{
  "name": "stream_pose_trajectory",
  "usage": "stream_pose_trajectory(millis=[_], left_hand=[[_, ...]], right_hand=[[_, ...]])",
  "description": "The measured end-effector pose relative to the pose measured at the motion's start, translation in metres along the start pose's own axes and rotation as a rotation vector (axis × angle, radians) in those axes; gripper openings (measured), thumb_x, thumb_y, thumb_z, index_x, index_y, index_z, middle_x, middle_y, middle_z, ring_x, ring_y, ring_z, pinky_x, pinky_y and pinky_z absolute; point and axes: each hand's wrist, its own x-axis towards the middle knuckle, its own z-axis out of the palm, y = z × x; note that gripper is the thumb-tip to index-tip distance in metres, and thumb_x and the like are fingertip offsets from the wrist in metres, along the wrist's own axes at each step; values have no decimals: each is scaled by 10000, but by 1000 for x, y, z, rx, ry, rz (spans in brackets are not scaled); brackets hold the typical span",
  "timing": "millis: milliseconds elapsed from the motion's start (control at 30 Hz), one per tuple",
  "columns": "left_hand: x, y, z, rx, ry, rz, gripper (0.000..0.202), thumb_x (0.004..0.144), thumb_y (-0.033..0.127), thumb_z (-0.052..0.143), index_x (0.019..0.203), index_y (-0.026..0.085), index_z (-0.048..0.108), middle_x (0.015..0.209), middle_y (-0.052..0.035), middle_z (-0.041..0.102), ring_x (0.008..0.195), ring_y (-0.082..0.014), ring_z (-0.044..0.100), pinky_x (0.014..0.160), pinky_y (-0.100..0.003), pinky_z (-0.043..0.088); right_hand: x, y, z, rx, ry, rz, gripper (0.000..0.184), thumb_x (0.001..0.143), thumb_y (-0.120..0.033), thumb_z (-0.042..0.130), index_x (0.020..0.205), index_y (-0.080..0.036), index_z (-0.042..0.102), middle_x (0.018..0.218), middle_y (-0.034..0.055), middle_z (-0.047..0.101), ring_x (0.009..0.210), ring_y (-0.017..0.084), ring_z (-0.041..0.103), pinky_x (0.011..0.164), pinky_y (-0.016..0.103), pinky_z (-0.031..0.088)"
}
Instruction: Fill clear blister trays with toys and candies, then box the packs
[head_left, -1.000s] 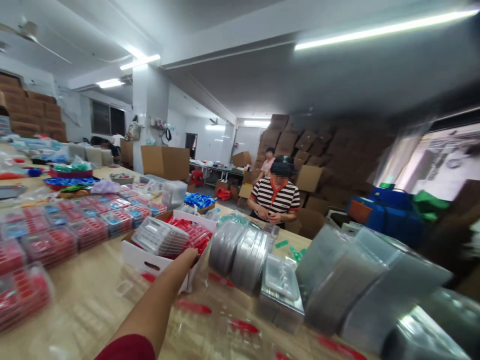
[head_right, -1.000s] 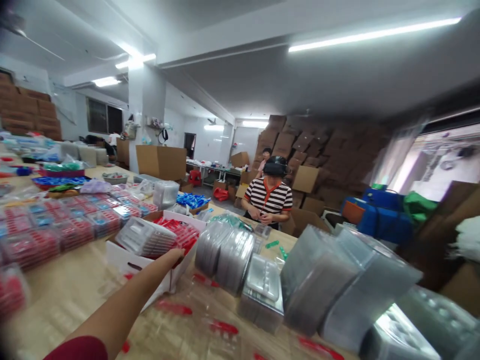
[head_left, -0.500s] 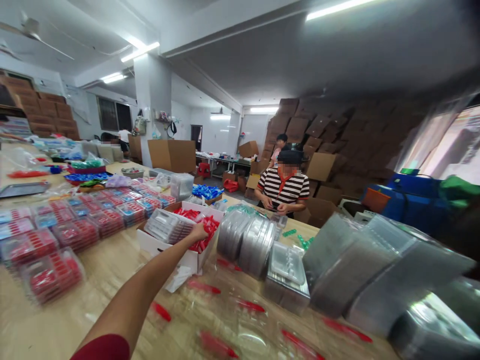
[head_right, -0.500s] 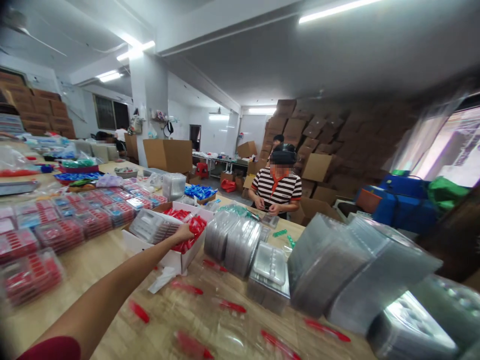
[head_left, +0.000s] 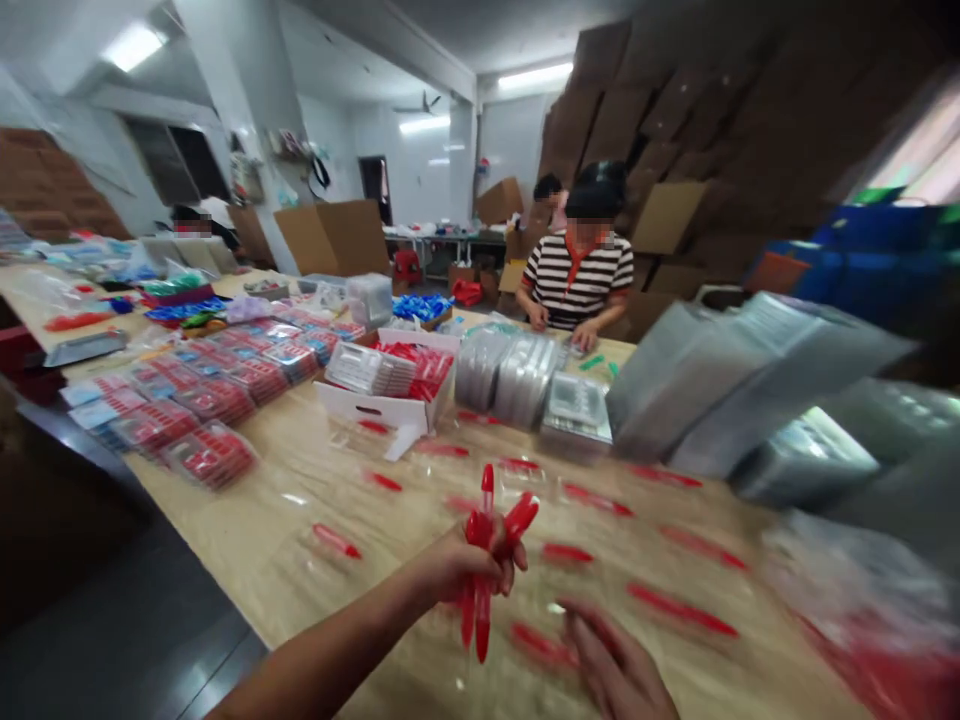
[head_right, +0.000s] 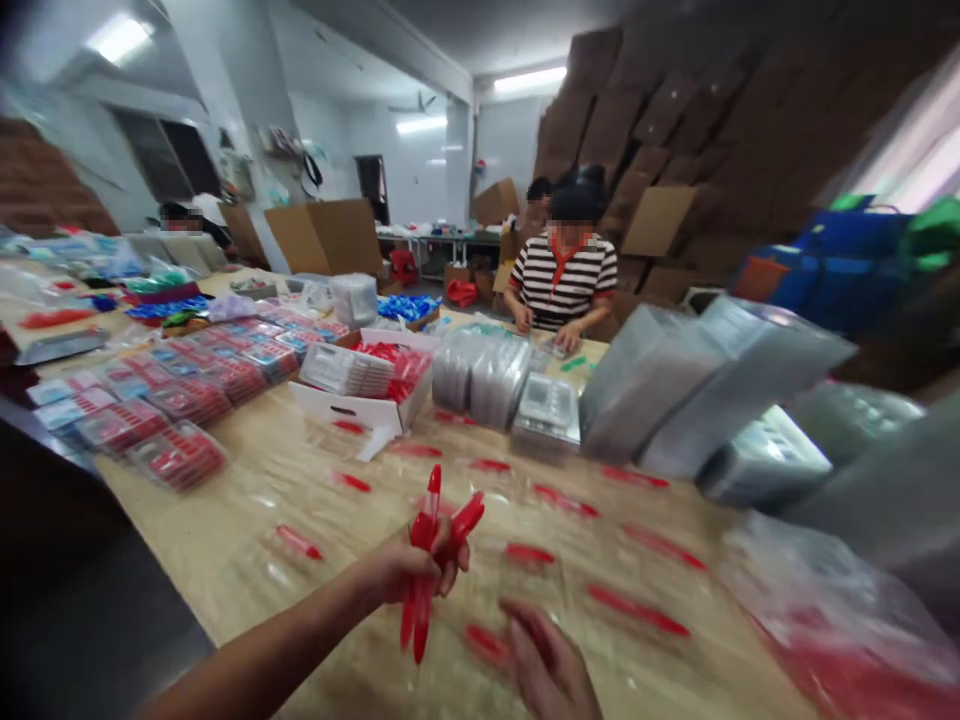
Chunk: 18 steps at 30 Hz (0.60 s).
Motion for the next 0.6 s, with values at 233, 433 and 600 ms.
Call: stream_pose_trajectory(millis=[233, 433, 600], left_hand=[[-15, -54, 39, 68, 187, -77, 155, 438, 90, 603, 521, 170, 500, 503, 22, 562, 528, -108, 525, 526, -216, 365], [-10, -76, 61, 268, 226, -245, 112, 442, 121, 589, 517, 158, 514, 492, 35, 520, 512, -89, 473, 544, -230, 381], [11, -99, 90, 644, -54, -440, 100, 494, 144, 567, 552, 171, 489, 486, 58, 469, 482, -91, 459, 495, -220, 386]], right_hand=[[17, -33, 22, 370, -80, -156, 407, 693, -560, 671, 708, -162, 586, 646, -1, 565, 595, 117, 496, 575, 245, 425], [-18, 12, -6, 539, 234, -45, 371, 677, -508, 701, 716, -161, 573, 514, -67, 448, 460, 60, 346, 438, 192, 285], [-64, 58, -69, 819, 840, 22, 382, 575, -448, 758, 640, -180, 493, 477, -96, 421, 397, 31, 302, 363, 160, 236]])
